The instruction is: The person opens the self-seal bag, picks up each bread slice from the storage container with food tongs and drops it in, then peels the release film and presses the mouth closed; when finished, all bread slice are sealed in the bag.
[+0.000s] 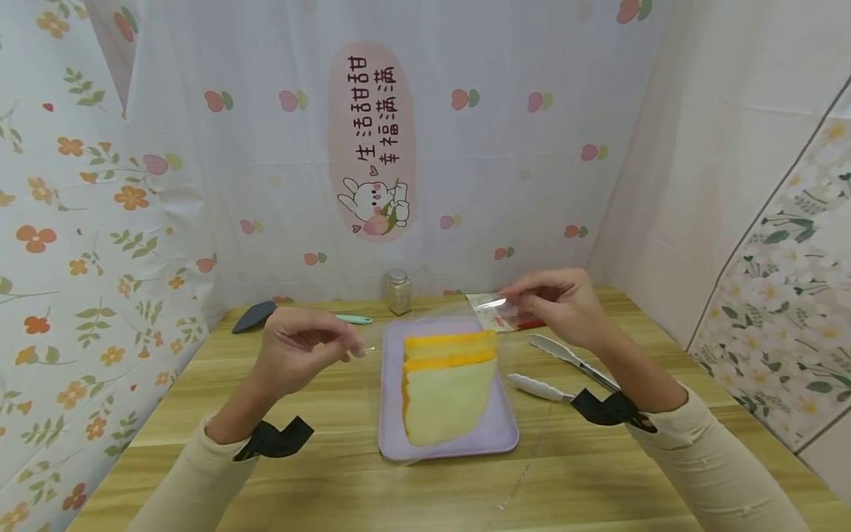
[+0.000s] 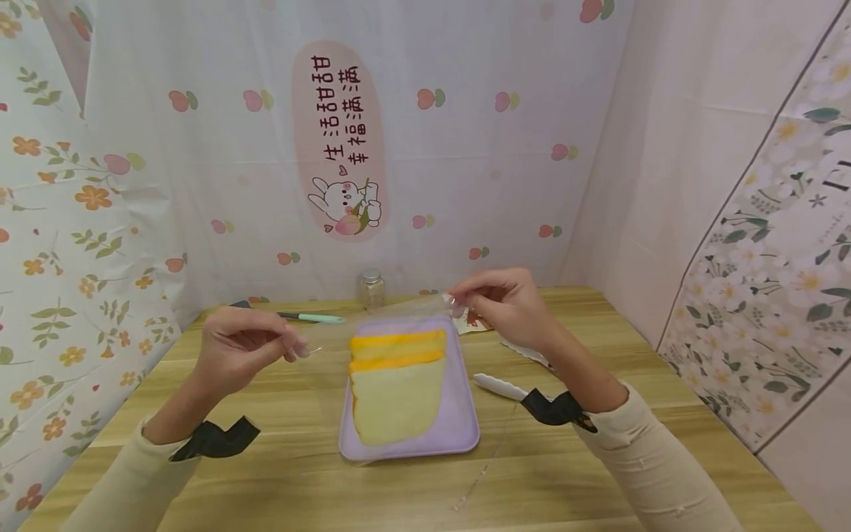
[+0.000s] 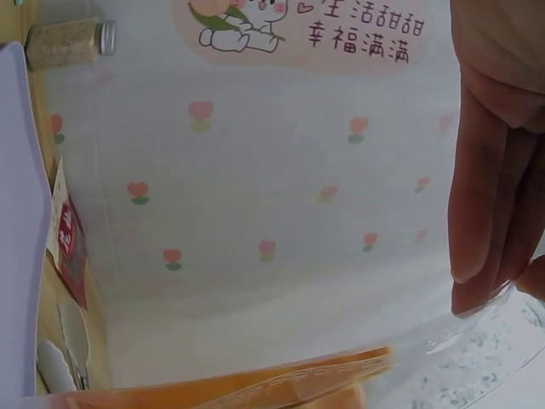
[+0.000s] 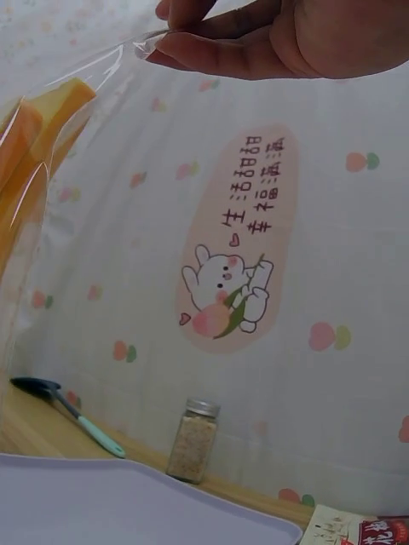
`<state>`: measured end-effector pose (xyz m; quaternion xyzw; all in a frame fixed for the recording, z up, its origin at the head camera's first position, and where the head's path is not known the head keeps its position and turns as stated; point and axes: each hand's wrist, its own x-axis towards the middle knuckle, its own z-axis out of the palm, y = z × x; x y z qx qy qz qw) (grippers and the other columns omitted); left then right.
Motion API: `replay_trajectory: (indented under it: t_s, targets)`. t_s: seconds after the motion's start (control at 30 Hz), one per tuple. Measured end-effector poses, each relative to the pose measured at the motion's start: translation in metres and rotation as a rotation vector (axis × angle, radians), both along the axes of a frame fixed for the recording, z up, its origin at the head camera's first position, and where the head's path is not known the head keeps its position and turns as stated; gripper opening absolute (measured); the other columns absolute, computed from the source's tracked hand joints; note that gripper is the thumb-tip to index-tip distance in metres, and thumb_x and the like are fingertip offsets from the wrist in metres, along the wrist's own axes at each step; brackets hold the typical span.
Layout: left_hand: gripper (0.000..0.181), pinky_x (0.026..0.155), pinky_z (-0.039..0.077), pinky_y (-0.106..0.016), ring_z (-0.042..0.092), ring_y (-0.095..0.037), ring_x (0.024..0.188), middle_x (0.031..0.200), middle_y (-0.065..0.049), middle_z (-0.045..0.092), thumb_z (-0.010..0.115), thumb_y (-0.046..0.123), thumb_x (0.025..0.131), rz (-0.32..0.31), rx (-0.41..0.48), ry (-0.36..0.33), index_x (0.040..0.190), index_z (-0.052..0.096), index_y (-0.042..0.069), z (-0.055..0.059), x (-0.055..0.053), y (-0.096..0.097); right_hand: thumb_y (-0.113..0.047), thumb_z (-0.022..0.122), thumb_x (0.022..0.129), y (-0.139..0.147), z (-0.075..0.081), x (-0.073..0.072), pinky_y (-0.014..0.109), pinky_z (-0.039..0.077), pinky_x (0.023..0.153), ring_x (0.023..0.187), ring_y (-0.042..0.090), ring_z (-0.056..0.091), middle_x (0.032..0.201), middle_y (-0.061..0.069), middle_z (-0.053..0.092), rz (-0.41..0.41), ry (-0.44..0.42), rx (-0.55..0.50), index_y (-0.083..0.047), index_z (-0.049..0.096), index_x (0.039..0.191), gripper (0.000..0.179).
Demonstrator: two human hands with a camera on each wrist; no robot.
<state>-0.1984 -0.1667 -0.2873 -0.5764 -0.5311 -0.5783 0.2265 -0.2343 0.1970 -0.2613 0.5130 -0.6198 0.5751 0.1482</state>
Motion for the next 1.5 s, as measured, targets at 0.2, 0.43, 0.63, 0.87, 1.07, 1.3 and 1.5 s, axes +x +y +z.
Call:
replay_trajectory:
  t_s: [0.2, 0.43, 0.63, 0.87, 1.07, 1.3, 1.5]
  targets:
    - [0.017, 0.061, 0.057, -0.026, 0.073, -0.014, 0.071, 0.087, -0.009, 0.076, 0.070, -0.012, 0.085, 0.204, 0.002, -0.061, 0.102, 0.072, -0.009, 0.001, 0.008, 0.003, 0.026, 0.056, 0.085, 0.004, 0.000, 0.002, 0.020, 0.056, 0.065, 0.072, 0.009, 0.068, 0.093, 0.001, 0.075, -0.072, -0.032, -0.016, 0.008, 0.074, 0.094, 0.027]
    - [0.010, 0.066, 0.058, -0.030, 0.074, -0.016, 0.075, 0.086, -0.012, 0.075, 0.071, -0.015, 0.083, 0.193, 0.006, -0.040, 0.092, 0.071, -0.014, 0.002, 0.005, 0.003, 0.027, 0.054, 0.085, 0.006, -0.001, 0.003, 0.020, 0.055, 0.064, 0.071, 0.009, 0.067, 0.091, -0.001, 0.075, -0.136, -0.035, -0.003, 0.005, 0.076, 0.093, 0.031]
    - [0.010, 0.067, 0.058, -0.027, 0.073, -0.014, 0.079, 0.090, -0.012, 0.076, 0.069, -0.011, 0.086, 0.141, -0.038, 0.028, 0.094, 0.075, -0.008, 0.003, 0.001, 0.001, 0.030, 0.050, 0.083, 0.007, -0.002, 0.001, 0.018, 0.053, 0.063, 0.073, 0.011, 0.066, 0.092, 0.007, 0.075, -0.057, -0.012, -0.021, 0.003, 0.077, 0.092, 0.039]
    - [0.029, 0.070, 0.058, -0.026, 0.072, -0.015, 0.082, 0.089, -0.013, 0.075, 0.058, -0.027, 0.079, 0.166, -0.054, 0.009, 0.092, 0.074, -0.007, 0.005, 0.002, 0.002, 0.028, 0.044, 0.086, 0.009, -0.003, -0.001, 0.022, 0.030, 0.043, 0.058, 0.011, 0.048, 0.093, 0.004, 0.075, -0.065, 0.016, -0.009, 0.002, 0.078, 0.088, 0.043]
    - [0.032, 0.072, 0.058, -0.027, 0.071, -0.017, 0.081, 0.091, -0.013, 0.075, 0.052, -0.030, 0.078, 0.170, -0.041, -0.025, 0.090, 0.073, -0.009, 0.006, 0.003, 0.003, 0.030, 0.045, 0.085, 0.008, -0.004, -0.006, 0.020, 0.054, 0.070, 0.087, 0.016, 0.069, 0.094, 0.006, 0.075, -0.004, 0.034, -0.003, 0.007, 0.075, 0.089, 0.038]
    - [0.027, 0.075, 0.057, -0.025, 0.070, -0.017, 0.081, 0.088, -0.012, 0.073, 0.052, -0.029, 0.080, 0.207, -0.041, -0.058, 0.088, 0.070, -0.011, 0.008, 0.005, 0.005, 0.026, 0.045, 0.088, 0.012, -0.005, -0.012, 0.020, 0.050, 0.065, 0.079, 0.015, 0.065, 0.094, 0.003, 0.074, -0.074, 0.031, 0.066, 0.000, 0.076, 0.090, 0.041]
    - [0.026, 0.077, 0.056, -0.026, 0.069, -0.017, 0.081, 0.088, -0.013, 0.073, 0.051, -0.027, 0.082, 0.201, -0.019, -0.069, 0.092, 0.071, -0.012, 0.010, 0.007, 0.007, 0.024, 0.050, 0.089, 0.012, -0.004, -0.012, 0.019, 0.051, 0.067, 0.077, 0.012, 0.063, 0.094, 0.002, 0.074, -0.134, 0.013, 0.118, 0.004, 0.075, 0.091, 0.032]
